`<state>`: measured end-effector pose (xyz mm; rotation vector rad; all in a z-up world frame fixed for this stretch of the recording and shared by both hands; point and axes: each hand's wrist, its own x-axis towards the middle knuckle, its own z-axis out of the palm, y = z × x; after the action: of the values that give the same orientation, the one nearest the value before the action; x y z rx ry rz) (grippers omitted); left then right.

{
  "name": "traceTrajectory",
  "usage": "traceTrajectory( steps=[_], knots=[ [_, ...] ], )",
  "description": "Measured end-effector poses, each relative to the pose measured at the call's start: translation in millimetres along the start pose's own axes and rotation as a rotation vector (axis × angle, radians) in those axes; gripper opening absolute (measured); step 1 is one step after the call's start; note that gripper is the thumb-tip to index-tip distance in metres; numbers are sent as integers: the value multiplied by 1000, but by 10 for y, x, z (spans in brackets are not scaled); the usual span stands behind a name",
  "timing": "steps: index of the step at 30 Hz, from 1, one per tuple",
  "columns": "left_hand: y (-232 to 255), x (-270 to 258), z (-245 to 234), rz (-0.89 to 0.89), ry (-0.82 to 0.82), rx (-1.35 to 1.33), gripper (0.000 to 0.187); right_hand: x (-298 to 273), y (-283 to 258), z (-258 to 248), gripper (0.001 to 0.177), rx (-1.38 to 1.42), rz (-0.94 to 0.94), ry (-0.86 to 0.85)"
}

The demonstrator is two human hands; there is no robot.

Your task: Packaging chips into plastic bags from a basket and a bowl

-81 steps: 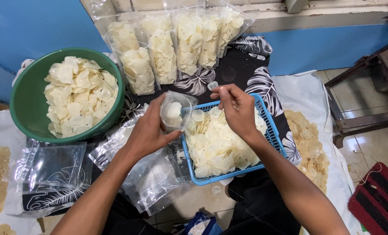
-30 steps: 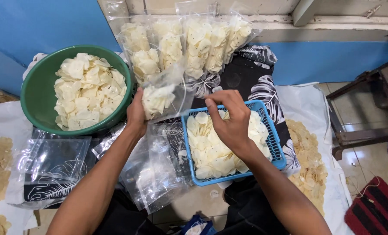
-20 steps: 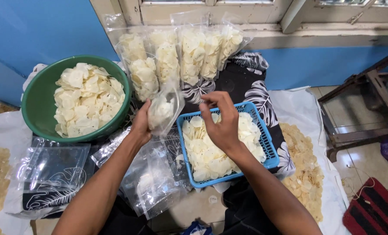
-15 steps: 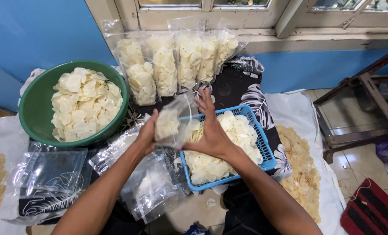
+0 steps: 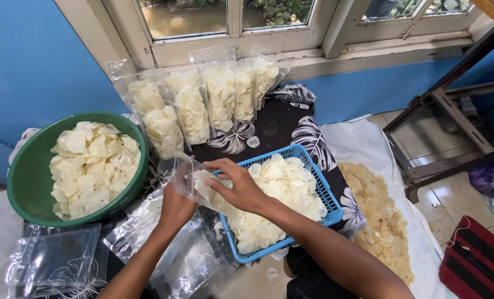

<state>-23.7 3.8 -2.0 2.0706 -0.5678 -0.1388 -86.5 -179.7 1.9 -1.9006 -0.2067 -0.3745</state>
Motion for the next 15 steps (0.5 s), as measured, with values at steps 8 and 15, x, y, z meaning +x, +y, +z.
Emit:
traceTrajectory(
  steps=[8,15],
  knots=[
    [90,-13,-122,-36,-223,-570,89,-3,221,29,33,15,20,53],
    [696,-154,-112,176,-189,-67,143,-158,-117,-54,34,19,-62,-2]
  ],
)
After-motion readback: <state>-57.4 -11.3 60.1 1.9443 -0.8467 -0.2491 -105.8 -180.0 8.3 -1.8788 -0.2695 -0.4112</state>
